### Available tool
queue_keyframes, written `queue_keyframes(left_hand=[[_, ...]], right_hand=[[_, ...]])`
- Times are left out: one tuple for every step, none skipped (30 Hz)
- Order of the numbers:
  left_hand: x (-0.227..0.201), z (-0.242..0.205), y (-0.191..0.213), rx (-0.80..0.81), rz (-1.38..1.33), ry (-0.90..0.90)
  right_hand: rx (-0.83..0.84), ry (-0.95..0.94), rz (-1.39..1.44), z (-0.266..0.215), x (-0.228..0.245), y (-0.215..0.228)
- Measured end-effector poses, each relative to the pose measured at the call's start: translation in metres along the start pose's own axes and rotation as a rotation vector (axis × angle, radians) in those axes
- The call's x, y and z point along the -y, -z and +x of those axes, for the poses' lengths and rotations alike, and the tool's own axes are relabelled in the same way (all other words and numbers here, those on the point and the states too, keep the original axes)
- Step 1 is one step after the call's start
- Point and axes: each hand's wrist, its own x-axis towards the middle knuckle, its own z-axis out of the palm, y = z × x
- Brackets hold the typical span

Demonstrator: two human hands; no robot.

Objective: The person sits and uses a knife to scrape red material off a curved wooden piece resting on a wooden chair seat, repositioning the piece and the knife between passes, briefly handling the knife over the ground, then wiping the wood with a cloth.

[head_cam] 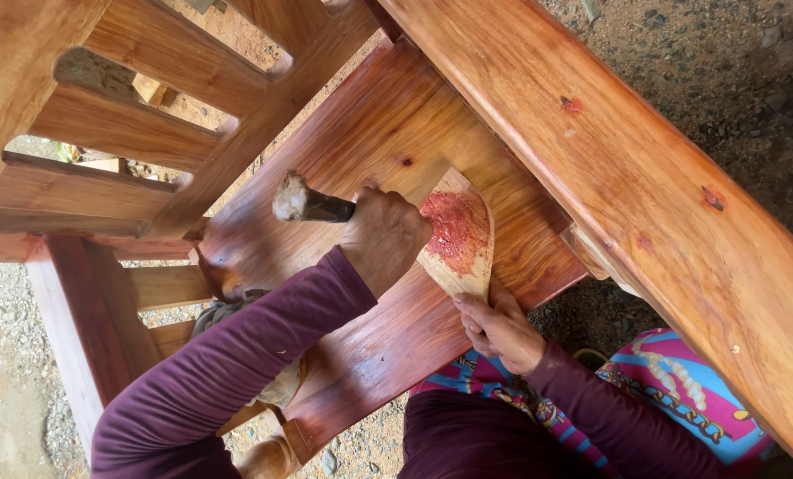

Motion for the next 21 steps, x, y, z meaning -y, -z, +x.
queue_keyframes(left_hand=[[-0.001, -0.001, 0.003, 0.013, -0.011, 0.0], [-0.001, -0.002, 0.006, 0.026, -0.021, 0.001], [-0.003, -0.003, 0.002, 0.028, -0.019, 0.001], [-0.005, -0.004, -0.002, -0.012, 0.004, -0.001], [-0.007, -0.005, -0.006, -0.05, 0.025, -0.002], [-0.008, -0.005, -0.005, -0.047, 0.024, 0.0], [-0.008, -0.005, -0.005, -0.063, 0.033, -0.012], [-0.009, -0.005, -0.004, -0.08, 0.042, -0.023], [-0.009, -0.004, -0.004, -0.078, 0.043, -0.023], [-0.01, -0.004, -0.003, -0.056, 0.024, -0.034], [-0.011, -0.003, -0.002, -0.036, 0.005, -0.049], [-0.011, -0.002, 0.0, -0.036, 0.006, -0.051], [-0.012, -0.002, 0.002, -0.045, 0.0, -0.047], [-0.013, -0.001, 0.005, -0.053, -0.006, -0.044], [-0.014, -0.001, 0.005, -0.053, -0.004, -0.048], [-0.015, 0.0, 0.006, -0.034, 0.012, -0.045], [-0.017, 0.0, 0.006, -0.014, 0.027, -0.041], [-0.018, -0.001, 0.009, -0.014, 0.028, -0.044], [-0.02, -0.003, 0.011, -0.062, -0.017, -0.028], [-0.021, -0.006, 0.013, -0.109, -0.062, -0.011], [-0.021, -0.008, 0.009, -0.109, -0.061, -0.006]], right_hand=[[-0.002, 0.001, -0.003, 0.0, 0.0, -0.001], [-0.005, 0.001, -0.006, -0.001, 0.001, -0.002], [-0.002, 0.001, -0.005, 0.0, 0.001, -0.002], [-0.007, -0.002, -0.008, 0.001, 0.001, -0.002], [-0.011, -0.007, -0.013, 0.001, 0.0, -0.001], [-0.009, -0.01, -0.012, 0.001, 0.0, -0.002], [-0.005, -0.005, -0.009, 0.001, 0.001, -0.003], [-0.001, -0.001, -0.006, 0.001, 0.001, -0.003], [0.0, -0.002, -0.005, 0.001, 0.001, -0.003], [0.002, 0.002, -0.001, 0.001, 0.0, -0.002], [0.0, 0.007, 0.005, 0.001, -0.001, -0.001], [0.0, 0.008, 0.007, 0.002, -0.001, 0.0], [0.002, 0.009, 0.006, 0.002, -0.002, 0.002], [0.004, 0.009, 0.005, 0.003, -0.003, 0.004], [0.002, 0.011, 0.009, 0.001, -0.001, 0.003], [0.01, 0.016, 0.008, 0.0, 0.002, 0.001], [0.017, 0.02, 0.006, -0.002, 0.004, -0.001], [0.016, 0.021, 0.009, -0.001, 0.005, 0.0], [0.017, 0.025, 0.009, -0.001, 0.004, 0.0], [0.018, 0.029, 0.009, -0.001, 0.004, 0.001], [0.022, 0.029, 0.005, -0.001, 0.005, -0.001]])
